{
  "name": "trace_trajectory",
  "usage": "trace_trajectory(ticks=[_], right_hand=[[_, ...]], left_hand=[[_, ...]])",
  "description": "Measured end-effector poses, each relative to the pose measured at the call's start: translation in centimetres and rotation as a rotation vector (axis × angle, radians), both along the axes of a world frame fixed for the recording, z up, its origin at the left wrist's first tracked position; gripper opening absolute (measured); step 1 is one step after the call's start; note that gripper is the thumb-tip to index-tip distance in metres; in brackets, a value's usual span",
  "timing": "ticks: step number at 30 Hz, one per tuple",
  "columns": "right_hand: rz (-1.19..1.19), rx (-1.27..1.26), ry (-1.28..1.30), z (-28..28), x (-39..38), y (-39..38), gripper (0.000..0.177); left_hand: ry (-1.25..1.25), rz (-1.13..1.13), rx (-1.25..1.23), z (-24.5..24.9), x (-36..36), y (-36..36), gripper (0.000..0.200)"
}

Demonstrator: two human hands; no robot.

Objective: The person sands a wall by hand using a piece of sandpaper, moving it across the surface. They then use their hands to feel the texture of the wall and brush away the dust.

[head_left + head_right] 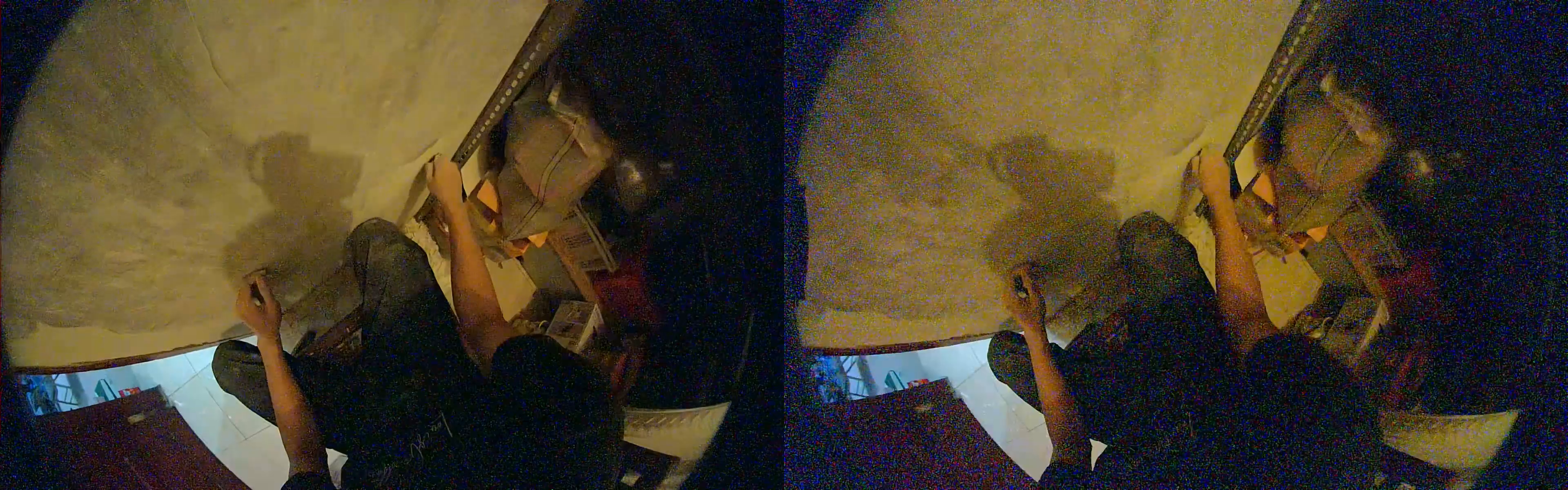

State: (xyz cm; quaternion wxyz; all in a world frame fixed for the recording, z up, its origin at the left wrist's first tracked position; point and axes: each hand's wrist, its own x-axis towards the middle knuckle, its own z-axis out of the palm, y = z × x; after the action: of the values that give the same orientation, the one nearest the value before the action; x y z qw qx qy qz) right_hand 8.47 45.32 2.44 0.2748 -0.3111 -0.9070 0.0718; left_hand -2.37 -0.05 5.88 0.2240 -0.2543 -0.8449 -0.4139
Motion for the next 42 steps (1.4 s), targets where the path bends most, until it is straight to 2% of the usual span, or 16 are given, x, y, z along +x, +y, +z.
trace_trajectory(ticks=[2,5,7,9,10,11,14,17,21,23,26,28,33,36,40,42], right_hand=[[-0.005,0.008,0.014,-0.1,-0.7,-2.4,0.025],[0.033,0.083,0.101,-1.5,-1.6,-5.5,0.025],[0.097,-0.033,-0.08,0.0,-1.6,-7.7,0.024],[0.167,-0.088,-0.074,0.3,-1.5,-9.2,0.024],[0.247,-0.138,-0.066,1.3,-1.1,-9.6,0.023],[0.232,-0.143,-0.158,2.5,-0.3,-9.4,0.023],[0.1,-0.022,-0.084,1.3,0.4,-3.0,0.025],[-0.055,-0.104,-0.092,5.4,0.9,-0.9,0.027],[-0.073,-0.019,-0.069,2.8,-0.6,-2.0,0.029],[-0.043,-0.061,-0.16,1.6,-1.1,-5.1,0.028],[0.067,-0.196,-0.044,0.1,-1.3,-9.2,0.025],[0.373,-0.08,-0.13,-1.4,-1.1,-10.1,0.022],[-0.012,-0.121,-0.049,-0.1,0.6,-2.5,0.023],[-0.083,-0.037,0.063,2.3,0.5,0.1,0.023],[-0.097,-0.007,0.059,0.9,-1.1,-2.3,0.023],[-0.096,-0.129,-0.085,1.0,-1.4,-6.4,0.022]], left_hand=[[-0.027,-0.053,0.088,-0.5,-0.6,0.5,0.015],[-0.025,-0.004,0.031,0.1,-0.2,0.8,0.015],[-0.067,-0.054,0.087,0.4,0.1,1.0,0.016],[-0.116,-0.109,0.139,0.1,0.4,1.5,0.017],[-0.135,-0.029,0.074,-0.2,0.5,1.8,0.018],[-0.152,0.051,0.007,-0.5,0.5,1.8,0.019],[-0.166,-0.012,0.046,0.2,0.9,2.0,0.021],[-0.067,0.063,-0.063,-2.7,-0.2,0.6,0.021],[-0.104,0.048,-0.086,-1.5,-0.3,1.2,0.022],[-0.057,-0.011,0.019,-2.3,-0.2,1.0,0.022],[-0.123,-0.024,0.006,-1.5,0.2,1.2,0.022],[-0.09,-0.007,-0.047,-0.3,0.9,1.7,0.022],[-0.005,-0.008,0.014,-1.6,0.1,1.1,0.023],[-0.018,0.054,-0.069,-2.4,-0.1,0.6,0.023],[0.022,0.017,-0.035,-0.7,0.2,1.6,0.024],[-0.014,-0.006,-0.025,-0.4,0.4,1.6,0.024]])
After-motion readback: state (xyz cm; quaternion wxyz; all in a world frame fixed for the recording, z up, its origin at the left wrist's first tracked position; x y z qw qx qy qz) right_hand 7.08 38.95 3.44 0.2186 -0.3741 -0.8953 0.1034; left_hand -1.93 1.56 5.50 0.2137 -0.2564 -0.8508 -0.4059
